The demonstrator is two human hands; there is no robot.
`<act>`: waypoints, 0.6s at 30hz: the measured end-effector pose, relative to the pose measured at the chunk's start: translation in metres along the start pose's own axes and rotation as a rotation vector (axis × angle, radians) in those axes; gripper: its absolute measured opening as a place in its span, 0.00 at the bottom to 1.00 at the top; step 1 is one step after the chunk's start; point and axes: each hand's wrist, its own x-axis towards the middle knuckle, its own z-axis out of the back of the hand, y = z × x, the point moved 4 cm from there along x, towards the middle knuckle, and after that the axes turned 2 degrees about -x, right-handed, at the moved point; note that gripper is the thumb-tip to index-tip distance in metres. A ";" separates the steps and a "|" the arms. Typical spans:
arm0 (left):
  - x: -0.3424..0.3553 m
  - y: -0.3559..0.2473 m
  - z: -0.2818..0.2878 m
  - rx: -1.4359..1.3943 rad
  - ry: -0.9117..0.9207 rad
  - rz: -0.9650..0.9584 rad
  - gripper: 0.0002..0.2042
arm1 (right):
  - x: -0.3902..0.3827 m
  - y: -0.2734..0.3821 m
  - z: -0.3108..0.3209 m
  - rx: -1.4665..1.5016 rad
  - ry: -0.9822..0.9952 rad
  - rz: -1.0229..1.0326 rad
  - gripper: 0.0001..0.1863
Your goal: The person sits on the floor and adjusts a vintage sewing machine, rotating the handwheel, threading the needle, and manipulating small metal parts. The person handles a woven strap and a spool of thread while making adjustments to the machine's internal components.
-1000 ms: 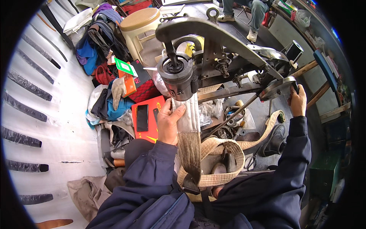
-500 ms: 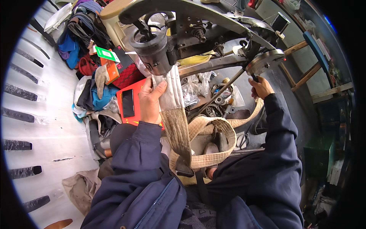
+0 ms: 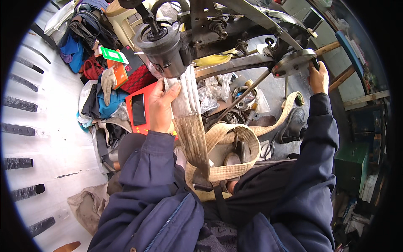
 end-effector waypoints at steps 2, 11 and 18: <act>-0.005 0.000 -0.001 -0.011 0.033 -0.018 0.13 | 0.001 -0.004 -0.001 -0.038 -0.042 0.027 0.22; -0.023 0.012 0.007 -0.008 -0.020 -0.009 0.14 | -0.018 0.022 0.015 0.183 0.018 0.028 0.18; -0.021 0.010 0.003 -0.046 -0.024 -0.026 0.14 | -0.005 -0.024 -0.020 0.006 0.080 -0.057 0.12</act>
